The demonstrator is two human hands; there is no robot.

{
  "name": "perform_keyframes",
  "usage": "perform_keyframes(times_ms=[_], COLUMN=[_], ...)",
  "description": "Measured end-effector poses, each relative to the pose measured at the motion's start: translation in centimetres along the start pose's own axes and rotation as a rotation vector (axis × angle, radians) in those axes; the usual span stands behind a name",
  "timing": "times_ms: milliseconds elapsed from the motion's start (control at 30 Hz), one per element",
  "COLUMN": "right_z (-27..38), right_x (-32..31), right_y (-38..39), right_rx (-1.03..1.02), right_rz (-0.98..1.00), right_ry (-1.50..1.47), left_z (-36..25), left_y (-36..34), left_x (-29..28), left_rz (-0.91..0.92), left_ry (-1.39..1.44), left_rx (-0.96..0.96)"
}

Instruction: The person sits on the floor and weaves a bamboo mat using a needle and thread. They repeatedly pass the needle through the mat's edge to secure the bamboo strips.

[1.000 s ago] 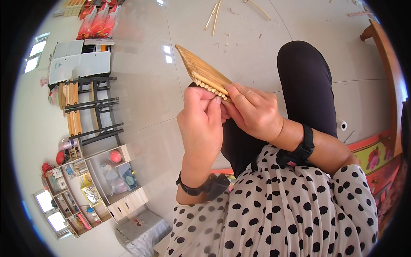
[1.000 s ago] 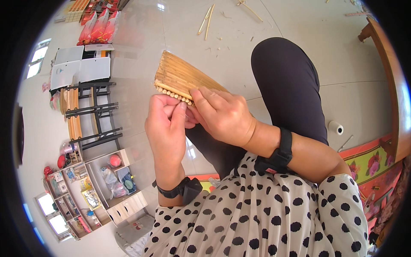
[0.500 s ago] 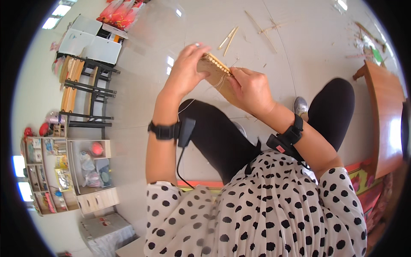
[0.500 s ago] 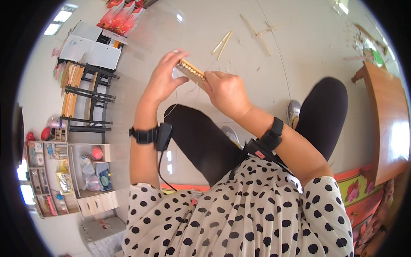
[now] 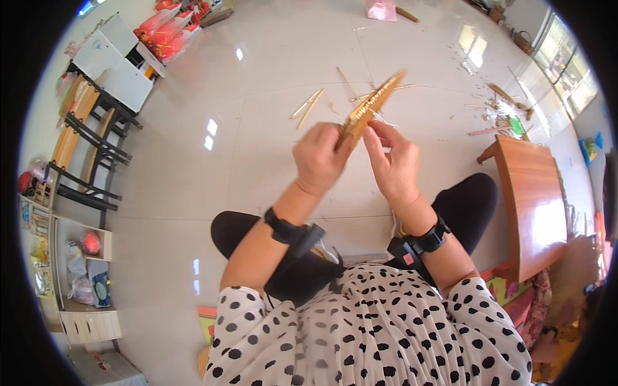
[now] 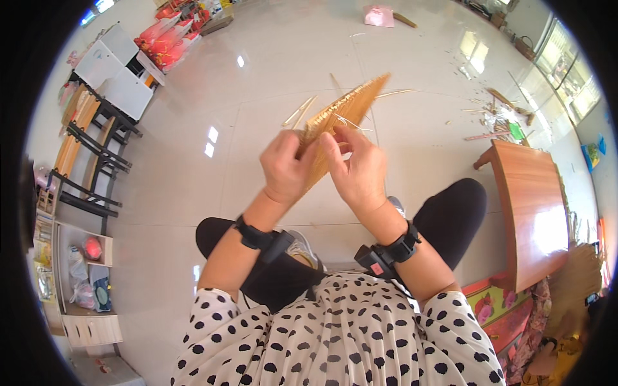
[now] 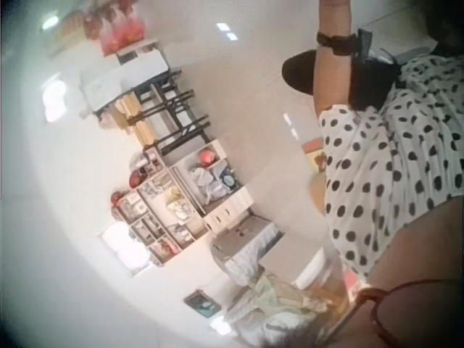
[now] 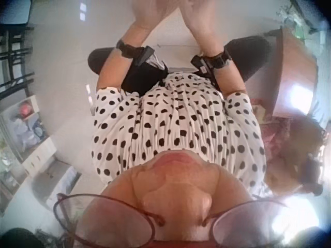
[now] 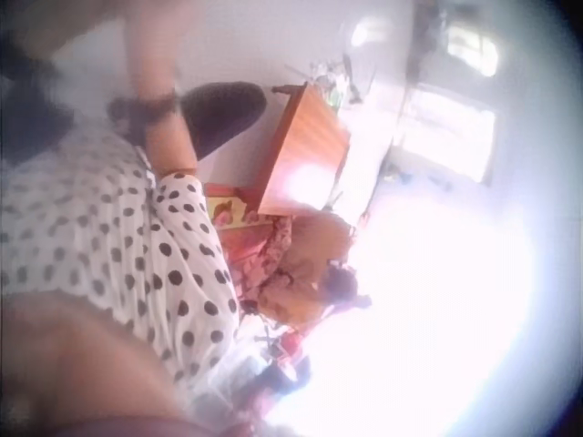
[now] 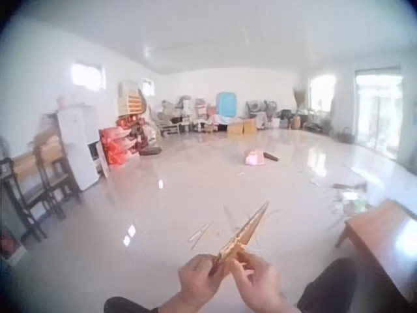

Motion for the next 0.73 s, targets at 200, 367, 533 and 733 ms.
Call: perform_keyframes(times_ms=[200,367,533,733], right_z=[-3.5,-6.6,-5.1,-4.7], right_x=[-2.2,-5.8,-6.5,-6.0], right_y=[1.4,1.1,2.1,3.2], right_rx=[0.202,0.222,0.018,-0.034], right_rz=[-0.166,-0.254,-0.271,-0.218], right_ry=[0.127,0.425,0.312,0.18], left_z=[-5.0,-7.2,-3.5,-2.7], left_y=[7.0,8.9,8.4,4.2], left_x=[5.9,6.6,5.9,5.4], left_rz=[0.171,0.363,0.253,0.041], left_ry=[-0.269,0.093,0.32,0.493], left_rx=[0.095,0.008,-0.238,-0.217])
Point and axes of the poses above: each hand's wrist, its own y-axis away from the middle knuckle, its own x-axis out of the palm, z = x × y, the point moved 7 cm from there along -y, towards the middle knuckle, and after that the axes turned 8 degrees about -z, right-handed, at the moved point
